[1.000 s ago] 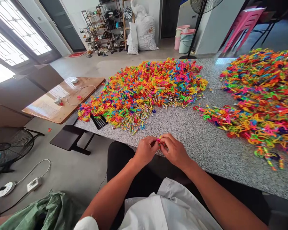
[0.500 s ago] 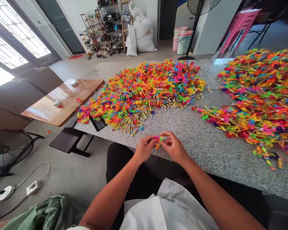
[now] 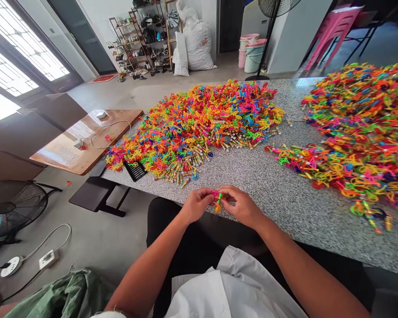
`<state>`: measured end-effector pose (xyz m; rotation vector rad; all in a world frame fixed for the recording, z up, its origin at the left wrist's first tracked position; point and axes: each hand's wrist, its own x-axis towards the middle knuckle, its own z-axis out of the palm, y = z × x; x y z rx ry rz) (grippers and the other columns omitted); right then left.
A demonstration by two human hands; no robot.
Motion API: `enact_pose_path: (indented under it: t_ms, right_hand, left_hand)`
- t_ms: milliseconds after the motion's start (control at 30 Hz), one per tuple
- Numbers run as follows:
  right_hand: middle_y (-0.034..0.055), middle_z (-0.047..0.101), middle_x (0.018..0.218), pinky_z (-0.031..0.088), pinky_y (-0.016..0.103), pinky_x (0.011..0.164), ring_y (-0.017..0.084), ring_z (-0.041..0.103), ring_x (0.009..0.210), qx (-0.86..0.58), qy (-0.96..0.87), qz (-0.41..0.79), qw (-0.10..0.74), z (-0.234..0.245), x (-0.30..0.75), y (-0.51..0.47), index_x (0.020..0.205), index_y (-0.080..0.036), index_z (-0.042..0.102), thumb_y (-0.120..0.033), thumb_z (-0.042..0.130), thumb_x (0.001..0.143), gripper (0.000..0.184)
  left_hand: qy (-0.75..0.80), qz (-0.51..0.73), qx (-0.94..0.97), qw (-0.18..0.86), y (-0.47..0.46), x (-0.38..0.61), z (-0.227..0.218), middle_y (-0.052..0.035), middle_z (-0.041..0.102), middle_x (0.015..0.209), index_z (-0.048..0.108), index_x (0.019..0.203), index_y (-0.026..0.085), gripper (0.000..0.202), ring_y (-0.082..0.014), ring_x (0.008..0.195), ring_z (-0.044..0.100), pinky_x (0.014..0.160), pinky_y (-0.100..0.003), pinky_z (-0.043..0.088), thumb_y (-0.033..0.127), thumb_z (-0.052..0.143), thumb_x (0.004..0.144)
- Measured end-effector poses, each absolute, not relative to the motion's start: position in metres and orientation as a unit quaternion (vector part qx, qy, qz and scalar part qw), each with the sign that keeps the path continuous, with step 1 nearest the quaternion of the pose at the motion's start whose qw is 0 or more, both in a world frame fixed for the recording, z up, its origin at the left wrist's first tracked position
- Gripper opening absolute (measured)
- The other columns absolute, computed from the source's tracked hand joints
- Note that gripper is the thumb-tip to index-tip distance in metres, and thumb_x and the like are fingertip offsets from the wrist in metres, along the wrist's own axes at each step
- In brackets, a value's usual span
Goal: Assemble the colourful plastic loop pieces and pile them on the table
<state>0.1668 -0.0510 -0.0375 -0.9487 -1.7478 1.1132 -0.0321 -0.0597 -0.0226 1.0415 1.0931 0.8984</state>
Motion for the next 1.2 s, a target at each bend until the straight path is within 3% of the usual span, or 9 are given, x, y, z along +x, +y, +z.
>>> enact_pose_path:
  t_ms: [133, 267, 367, 500, 767, 867, 1000, 1067, 1200]
  right_hand:
    - [0.0034, 0.073, 0.112, 0.06, 0.034, 0.083, 0.018, 0.07, 0.092, -0.365, -0.683, 0.499, 0.39, -0.037, 0.171, -0.049, 0.106, -0.027, 0.077, -0.014, 0.064, 0.084, 0.029]
    - [0.0055, 0.066, 0.131, 0.059, 0.032, 0.083, 0.015, 0.07, 0.088, -0.368, -0.626, 0.566, 0.39, -0.044, 0.175, -0.049, 0.107, -0.026, 0.077, -0.018, 0.069, 0.083, 0.027]
    - [0.0068, 0.065, 0.134, 0.059, 0.034, 0.088, 0.017, 0.071, 0.095, -0.356, -0.551, 0.643, 0.394, -0.05, 0.175, -0.051, 0.107, -0.024, 0.076, -0.026, 0.075, 0.081, 0.026]
    - [0.006, 0.073, 0.118, 0.058, 0.034, 0.087, 0.019, 0.072, 0.097, -0.374, -0.453, 0.699, 0.408, -0.056, 0.171, -0.053, 0.113, -0.025, 0.073, -0.035, 0.083, 0.077, 0.038]
    - [0.003, 0.076, 0.088, 0.059, 0.03, 0.071, 0.019, 0.072, 0.078, -0.428, -0.368, 0.707, 0.427, -0.076, 0.163, -0.053, 0.093, -0.022, 0.075, -0.038, 0.088, 0.068, 0.032]
    - [0.0039, 0.076, 0.088, 0.06, 0.029, 0.068, 0.018, 0.072, 0.075, -0.455, -0.316, 0.699, 0.452, -0.08, 0.157, -0.041, 0.091, -0.021, 0.075, -0.034, 0.086, 0.069, 0.028]
    - [0.0055, 0.076, 0.092, 0.063, 0.029, 0.074, 0.017, 0.075, 0.08, -0.467, -0.275, 0.68, 0.494, -0.078, 0.147, -0.021, 0.09, -0.02, 0.072, -0.024, 0.082, 0.074, 0.019]
    - [0.0063, 0.076, 0.093, 0.064, 0.029, 0.073, 0.017, 0.075, 0.079, -0.471, -0.285, 0.67, 0.497, -0.078, 0.145, -0.013, 0.093, -0.02, 0.071, -0.021, 0.079, 0.077, 0.018]
    - [0.0063, 0.075, 0.094, 0.062, 0.027, 0.061, 0.017, 0.074, 0.07, -0.519, -0.358, 0.597, 0.497, -0.084, 0.154, 0.001, 0.097, -0.021, 0.069, -0.025, 0.072, 0.084, 0.014]
  left_hand:
    - [0.441, 0.381, 0.362, 0.727, -0.06, -0.033, -0.028, -0.0054, 0.071, 0.081, 0.074, 0.093, 0.011, 0.038, -0.0139, 0.073, 0.067, 0.077, -0.031, 0.057, 0.04, 0.086, 0.07]
    - [0.42, 0.361, 0.289, 0.781, -0.058, -0.035, -0.033, -0.0064, 0.071, 0.076, 0.073, 0.087, 0.01, 0.037, -0.0138, 0.066, 0.067, 0.074, -0.031, 0.059, 0.033, 0.09, 0.064]
    - [0.419, 0.358, 0.28, 0.786, -0.056, -0.034, -0.035, -0.0075, 0.072, 0.076, 0.072, 0.084, 0.009, 0.034, -0.0134, 0.062, 0.066, 0.07, -0.029, 0.059, 0.031, 0.089, 0.064]
    - [0.424, 0.387, 0.264, 0.775, -0.056, -0.028, -0.036, -0.0063, 0.071, 0.073, 0.071, 0.083, 0.009, 0.03, -0.0119, 0.059, 0.065, 0.067, -0.027, 0.058, 0.028, 0.087, 0.065]
    - [0.42, 0.413, 0.276, 0.76, -0.052, -0.023, -0.03, -0.0061, 0.071, 0.078, 0.071, 0.091, 0.01, 0.029, -0.0127, 0.063, 0.065, 0.073, -0.032, 0.061, 0.029, 0.083, 0.073]
    - [0.509, 0.474, 0.285, 0.66, -0.041, -0.021, -0.038, -0.0071, 0.072, 0.089, 0.068, 0.108, 0.012, 0.033, -0.0125, 0.066, 0.066, 0.07, -0.029, 0.059, 0.026, 0.077, 0.08]
    - [0.561, 0.519, 0.311, 0.565, -0.027, -0.016, -0.055, -0.0138, 0.065, 0.13, 0.053, 0.14, 0.018, 0.054, -0.0168, 0.089, 0.073, 0.074, -0.028, 0.059, 0.023, 0.067, 0.088]
    - [0.561, 0.525, 0.337, 0.545, -0.025, -0.017, -0.064, -0.0158, 0.056, 0.143, 0.049, 0.146, 0.021, 0.058, -0.0194, 0.098, 0.073, 0.077, -0.03, 0.059, 0.023, 0.065, 0.09]
    - [0.58, 0.497, 0.44, 0.471, -0.029, -0.023, -0.076, -0.0172, 0.053, 0.147, 0.049, 0.147, 0.021, 0.06, -0.024, 0.108, 0.07, 0.087, -0.037, 0.059, 0.024, 0.065, 0.089]
